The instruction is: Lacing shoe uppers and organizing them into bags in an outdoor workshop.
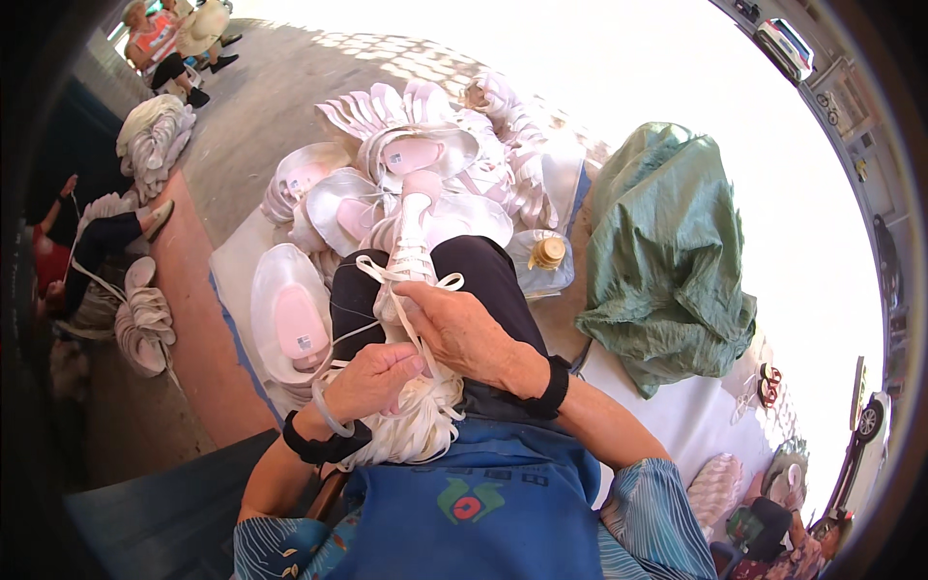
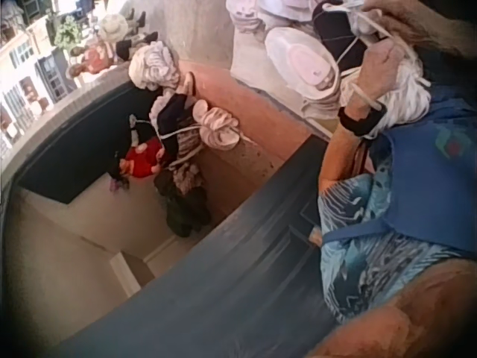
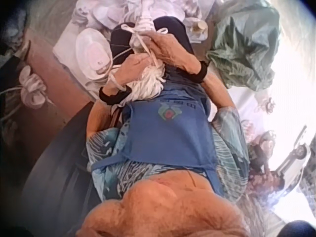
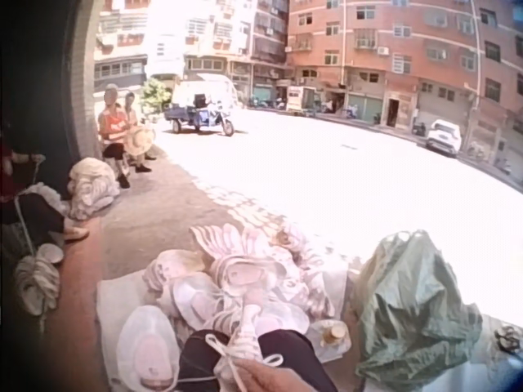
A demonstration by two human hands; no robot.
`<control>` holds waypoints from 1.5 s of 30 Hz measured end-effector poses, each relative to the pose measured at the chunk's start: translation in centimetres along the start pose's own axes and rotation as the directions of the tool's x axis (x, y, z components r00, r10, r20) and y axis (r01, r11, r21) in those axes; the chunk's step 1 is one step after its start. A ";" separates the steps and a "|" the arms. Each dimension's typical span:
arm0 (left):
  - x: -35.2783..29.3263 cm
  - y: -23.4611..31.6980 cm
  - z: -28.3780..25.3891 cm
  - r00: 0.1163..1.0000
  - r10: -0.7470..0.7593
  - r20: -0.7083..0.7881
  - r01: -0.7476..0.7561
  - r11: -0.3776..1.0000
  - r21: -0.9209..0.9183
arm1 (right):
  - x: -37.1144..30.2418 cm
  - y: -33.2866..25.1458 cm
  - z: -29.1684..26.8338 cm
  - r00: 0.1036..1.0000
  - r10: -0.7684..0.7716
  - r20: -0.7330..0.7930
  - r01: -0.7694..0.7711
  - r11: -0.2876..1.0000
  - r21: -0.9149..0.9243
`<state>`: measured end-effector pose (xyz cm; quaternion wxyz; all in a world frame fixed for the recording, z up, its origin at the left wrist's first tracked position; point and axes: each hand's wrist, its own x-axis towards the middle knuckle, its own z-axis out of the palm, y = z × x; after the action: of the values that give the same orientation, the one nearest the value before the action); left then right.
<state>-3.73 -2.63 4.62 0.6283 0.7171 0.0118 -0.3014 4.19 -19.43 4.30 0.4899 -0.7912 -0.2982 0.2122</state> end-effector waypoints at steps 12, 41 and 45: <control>-3.1 1.8 0.2 0.901 -0.043 0.433 0.051 0.999 -0.008 | 1.3 2.0 1.3 0.978 -0.147 -0.151 0.133 0.986 -0.099; 4.7 -1.3 -6.4 0.849 0.095 -0.520 -0.133 0.990 -0.037 | 3.5 3.6 -2.5 0.926 0.323 -0.195 -0.203 0.862 0.464; 4.3 -2.4 -6.3 0.745 0.160 -0.648 -0.056 0.982 0.178 | 4.3 4.2 -3.1 0.920 0.369 -0.128 -0.282 0.853 0.439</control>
<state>1.51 2.07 0.67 0.5458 0.8207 0.1686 0.0077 10.39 -19.94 1.62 0.6304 -0.7268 -0.0551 0.2669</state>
